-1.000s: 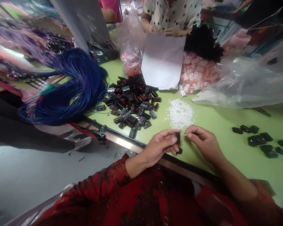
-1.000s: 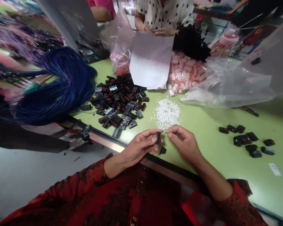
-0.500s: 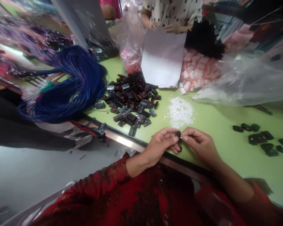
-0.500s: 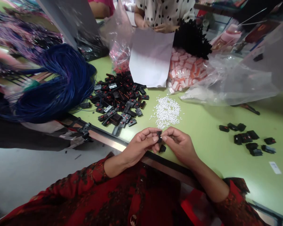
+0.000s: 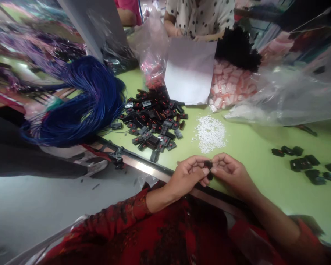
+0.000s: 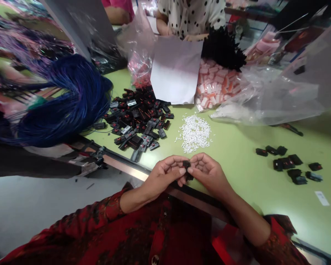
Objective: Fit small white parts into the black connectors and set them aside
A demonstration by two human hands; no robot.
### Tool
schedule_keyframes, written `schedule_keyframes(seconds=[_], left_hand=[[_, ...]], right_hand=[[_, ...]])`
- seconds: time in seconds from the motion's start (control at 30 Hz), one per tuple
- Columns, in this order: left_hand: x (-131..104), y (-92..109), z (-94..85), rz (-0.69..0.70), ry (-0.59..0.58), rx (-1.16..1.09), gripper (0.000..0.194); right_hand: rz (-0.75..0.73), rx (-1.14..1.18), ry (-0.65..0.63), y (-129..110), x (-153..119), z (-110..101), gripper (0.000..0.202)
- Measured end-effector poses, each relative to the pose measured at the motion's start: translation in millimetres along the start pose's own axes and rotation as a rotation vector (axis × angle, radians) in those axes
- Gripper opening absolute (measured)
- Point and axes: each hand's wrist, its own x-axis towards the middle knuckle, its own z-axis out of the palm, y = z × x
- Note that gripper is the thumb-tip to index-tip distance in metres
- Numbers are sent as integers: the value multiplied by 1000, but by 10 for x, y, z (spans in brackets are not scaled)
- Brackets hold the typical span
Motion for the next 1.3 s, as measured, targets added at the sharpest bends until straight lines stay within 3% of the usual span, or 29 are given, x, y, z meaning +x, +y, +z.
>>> schedule_keyframes(seconds=[0.1,0.27,0.4,0.47,0.53,0.73,0.9,1.07,1.3], left_hand=[[-23,0,-23,-10,-51,34,48],[0,8,-33,-27,-22,2,47],[48,10,-51,-36,45,-30,48],[64,9,-65,-40,60,-35,49],[69,11,-76,-41,64,-39,49],[68,20,-77,-38,61,-65,48],[79,17,-71,-41,71,-68,49],[78,17,-71,-41,74,-71,49],[88,0,-71,-18,52,-82,45]], right_hand=[[116,16,-47,18,-37,-16,24],[126,-112,-42,45,31,-148,25],[-190,-371,135,82,238,-283,17],[-348,-538,123,99,324,-328,12],[-411,-630,60,113,364,-359,15],[-278,-555,140,123,333,-364,9],[-352,-653,78,103,381,-339,13],[-288,-609,135,74,365,-357,10],[-288,-803,175,110,419,-213,17]])
